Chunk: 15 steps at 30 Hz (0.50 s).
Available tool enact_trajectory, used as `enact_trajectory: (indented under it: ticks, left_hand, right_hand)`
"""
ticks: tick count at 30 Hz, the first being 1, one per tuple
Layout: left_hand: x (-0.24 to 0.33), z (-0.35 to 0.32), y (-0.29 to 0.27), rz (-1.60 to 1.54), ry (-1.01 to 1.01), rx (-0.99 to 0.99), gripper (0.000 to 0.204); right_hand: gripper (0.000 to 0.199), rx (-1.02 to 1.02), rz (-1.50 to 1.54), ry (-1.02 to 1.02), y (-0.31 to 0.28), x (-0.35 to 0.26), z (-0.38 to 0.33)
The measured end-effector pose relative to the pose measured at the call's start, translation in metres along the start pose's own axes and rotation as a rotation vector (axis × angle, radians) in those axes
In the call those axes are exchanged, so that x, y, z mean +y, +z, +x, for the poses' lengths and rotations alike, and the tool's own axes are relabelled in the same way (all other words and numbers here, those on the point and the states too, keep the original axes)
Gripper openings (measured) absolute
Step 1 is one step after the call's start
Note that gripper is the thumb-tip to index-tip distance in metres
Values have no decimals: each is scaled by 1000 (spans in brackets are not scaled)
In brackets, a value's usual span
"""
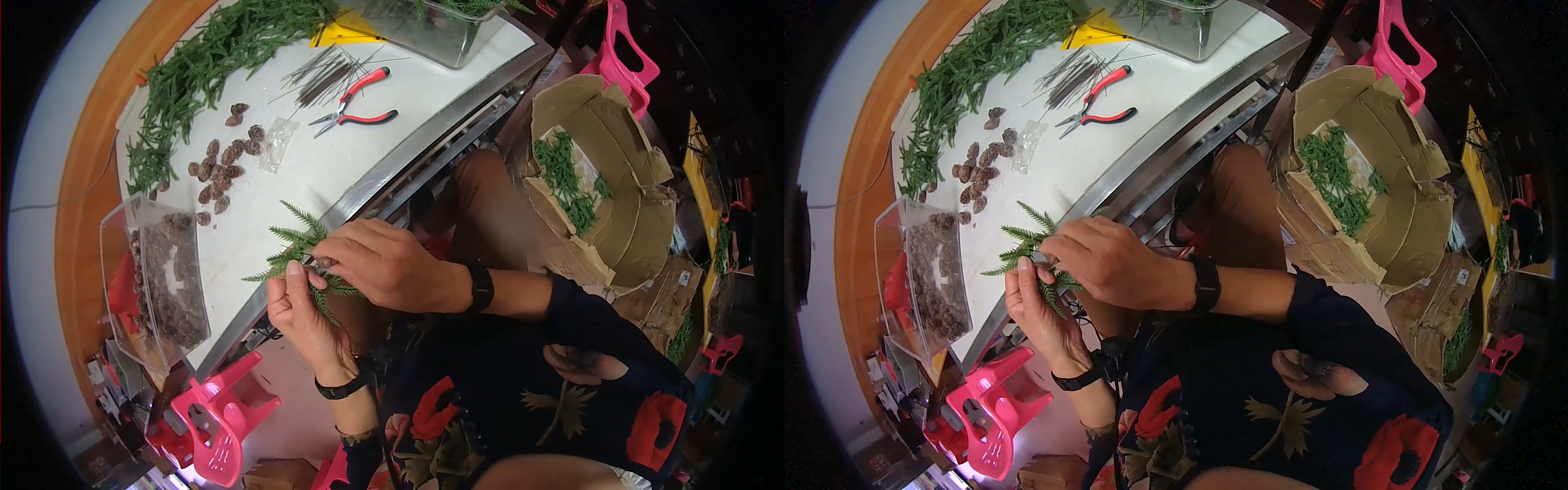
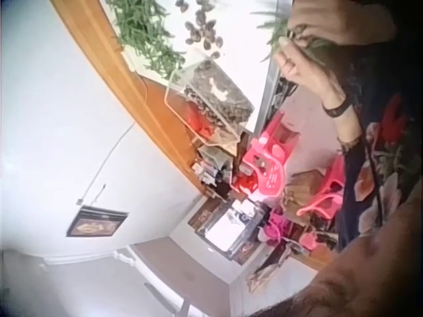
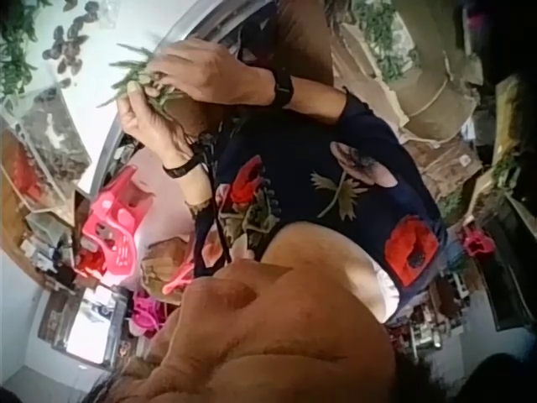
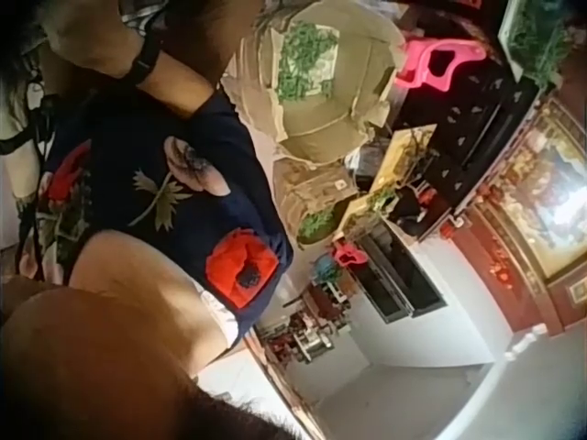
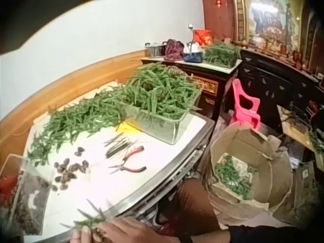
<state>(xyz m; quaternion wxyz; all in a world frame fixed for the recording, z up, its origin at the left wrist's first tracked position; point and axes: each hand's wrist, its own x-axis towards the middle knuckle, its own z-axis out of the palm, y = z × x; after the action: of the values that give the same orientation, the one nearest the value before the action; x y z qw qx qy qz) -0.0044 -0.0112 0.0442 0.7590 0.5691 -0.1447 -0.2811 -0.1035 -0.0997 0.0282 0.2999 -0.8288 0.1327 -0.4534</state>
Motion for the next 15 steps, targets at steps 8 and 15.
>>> enact_trajectory:
  ticks: [8,15]
  left_hand:
    - [-2,-2,-5,160,68,-31,10]
    - [-7,-7,-1,268,230,23,9]
  right_hand:
    - [28,-19,-44,-105,-5,-2,-2]
    - [23,32,97,-30,-7,-5,0]
